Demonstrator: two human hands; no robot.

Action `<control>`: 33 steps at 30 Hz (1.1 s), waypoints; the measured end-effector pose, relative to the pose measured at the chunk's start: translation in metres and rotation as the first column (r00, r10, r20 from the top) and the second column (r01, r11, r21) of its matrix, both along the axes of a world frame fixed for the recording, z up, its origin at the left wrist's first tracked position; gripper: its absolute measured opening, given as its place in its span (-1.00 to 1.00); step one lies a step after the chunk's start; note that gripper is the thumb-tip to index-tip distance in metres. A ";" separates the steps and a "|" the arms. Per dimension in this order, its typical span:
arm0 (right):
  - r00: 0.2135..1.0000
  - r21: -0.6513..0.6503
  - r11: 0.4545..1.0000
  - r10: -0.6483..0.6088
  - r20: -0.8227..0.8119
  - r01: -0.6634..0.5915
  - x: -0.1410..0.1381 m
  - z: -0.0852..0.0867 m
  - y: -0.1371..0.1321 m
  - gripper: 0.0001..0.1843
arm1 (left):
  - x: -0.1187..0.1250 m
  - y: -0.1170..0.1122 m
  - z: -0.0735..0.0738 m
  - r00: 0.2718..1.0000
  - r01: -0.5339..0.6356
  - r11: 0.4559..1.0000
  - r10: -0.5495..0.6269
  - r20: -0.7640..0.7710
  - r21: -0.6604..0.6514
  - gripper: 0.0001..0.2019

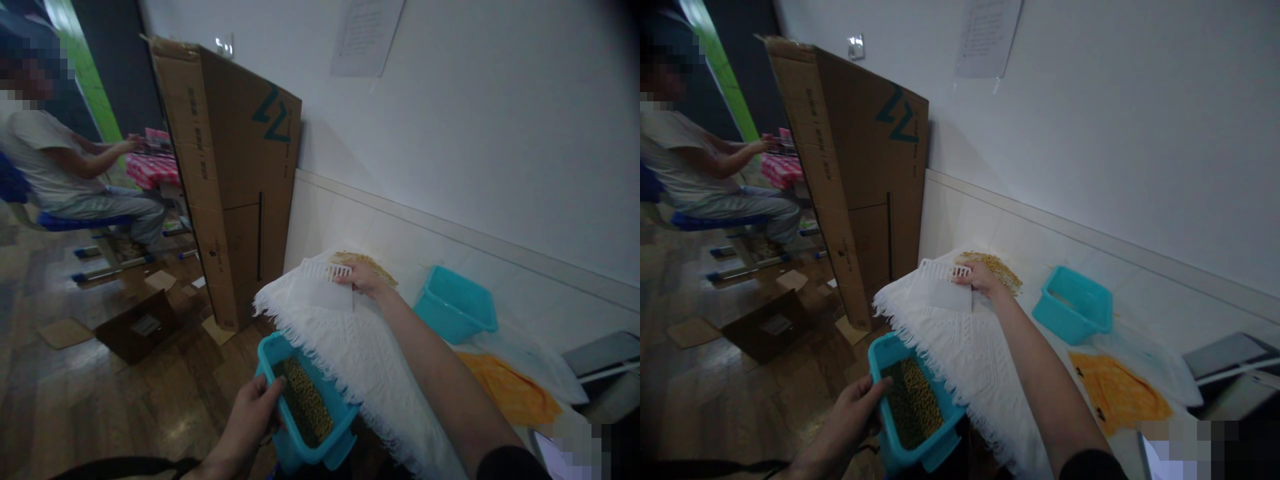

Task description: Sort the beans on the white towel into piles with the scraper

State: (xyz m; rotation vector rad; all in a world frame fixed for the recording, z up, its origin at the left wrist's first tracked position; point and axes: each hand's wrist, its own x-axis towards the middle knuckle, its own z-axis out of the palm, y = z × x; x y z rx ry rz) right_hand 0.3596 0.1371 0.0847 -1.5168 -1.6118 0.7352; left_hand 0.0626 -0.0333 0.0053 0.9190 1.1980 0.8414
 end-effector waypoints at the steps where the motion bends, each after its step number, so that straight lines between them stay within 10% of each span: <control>1: 1.000 0.010 1.000 0.007 0.005 -0.007 0.002 0.002 0.001 -0.55 | 0.000 0.001 0.000 1.000 -0.004 1.000 0.004 0.000 -0.002 -0.62; 23: 0.815 0.275 0.961 -0.146 0.562 -0.018 -0.039 -0.031 -0.092 -0.65 | -0.005 -0.002 0.003 1.000 -0.009 1.000 0.009 0.003 0.009 -0.65; 33: 0.750 0.357 0.930 -0.298 0.591 0.088 -0.026 -0.018 -0.110 -0.70 | -0.003 -0.004 0.006 0.999 -0.033 0.999 0.033 -0.026 -0.017 -0.63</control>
